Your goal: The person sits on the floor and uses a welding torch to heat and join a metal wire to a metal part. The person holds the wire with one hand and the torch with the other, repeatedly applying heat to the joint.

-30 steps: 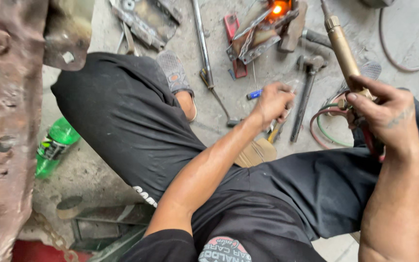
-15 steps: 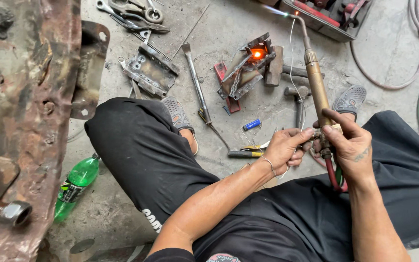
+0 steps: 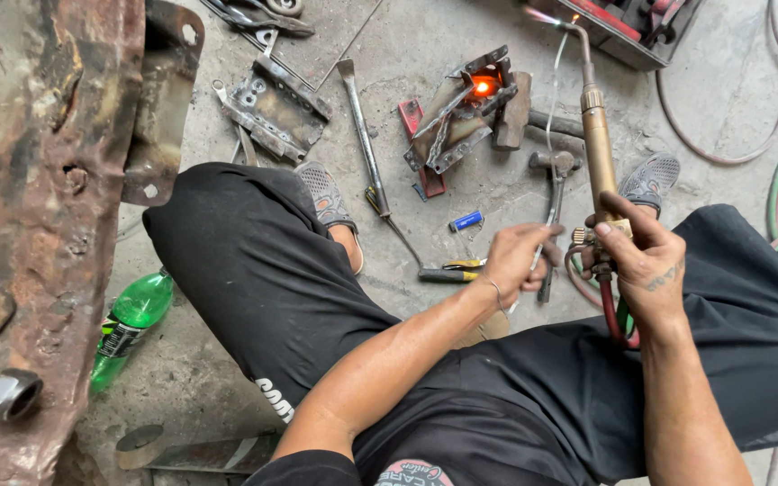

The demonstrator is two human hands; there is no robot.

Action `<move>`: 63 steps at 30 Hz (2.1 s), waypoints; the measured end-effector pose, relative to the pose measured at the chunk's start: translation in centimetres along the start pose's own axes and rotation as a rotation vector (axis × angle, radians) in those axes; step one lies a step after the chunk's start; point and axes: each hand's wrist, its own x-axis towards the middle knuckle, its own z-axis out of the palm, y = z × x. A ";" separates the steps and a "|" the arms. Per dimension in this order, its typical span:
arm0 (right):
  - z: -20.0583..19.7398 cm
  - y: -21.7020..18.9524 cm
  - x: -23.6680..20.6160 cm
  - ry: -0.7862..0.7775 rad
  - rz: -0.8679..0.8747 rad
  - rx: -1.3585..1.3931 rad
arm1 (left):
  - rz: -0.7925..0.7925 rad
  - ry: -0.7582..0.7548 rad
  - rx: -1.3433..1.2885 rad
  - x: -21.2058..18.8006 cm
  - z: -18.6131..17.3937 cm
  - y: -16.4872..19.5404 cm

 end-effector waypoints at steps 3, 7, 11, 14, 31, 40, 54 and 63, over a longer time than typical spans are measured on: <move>-0.6 -0.6 0.7 0.013 0.063 -0.172 | -0.007 0.165 0.042 1.3 -2.9 0.1; -1.1 -1.2 2.1 -0.072 0.098 -0.400 | 0.013 0.341 0.145 2.6 -6.7 0.7; -0.4 -1.0 3.8 -0.204 0.110 -0.657 | 0.040 0.398 0.155 2.6 -8.4 0.4; 1.2 -0.9 5.4 -0.262 0.113 -0.723 | 0.008 0.400 0.176 2.4 -8.6 0.3; 5.7 1.2 9.7 -0.317 0.204 -0.846 | 0.009 0.499 0.201 6.0 -12.0 2.9; 6.3 1.1 9.6 -0.293 0.235 -0.812 | -0.002 0.476 0.195 6.3 -12.2 2.8; 5.3 2.9 9.9 -0.293 0.067 -0.963 | -0.015 0.458 0.220 6.9 -12.3 2.3; 5.2 3.0 9.8 -0.282 0.091 -0.947 | -0.018 0.462 0.218 6.7 -12.2 2.3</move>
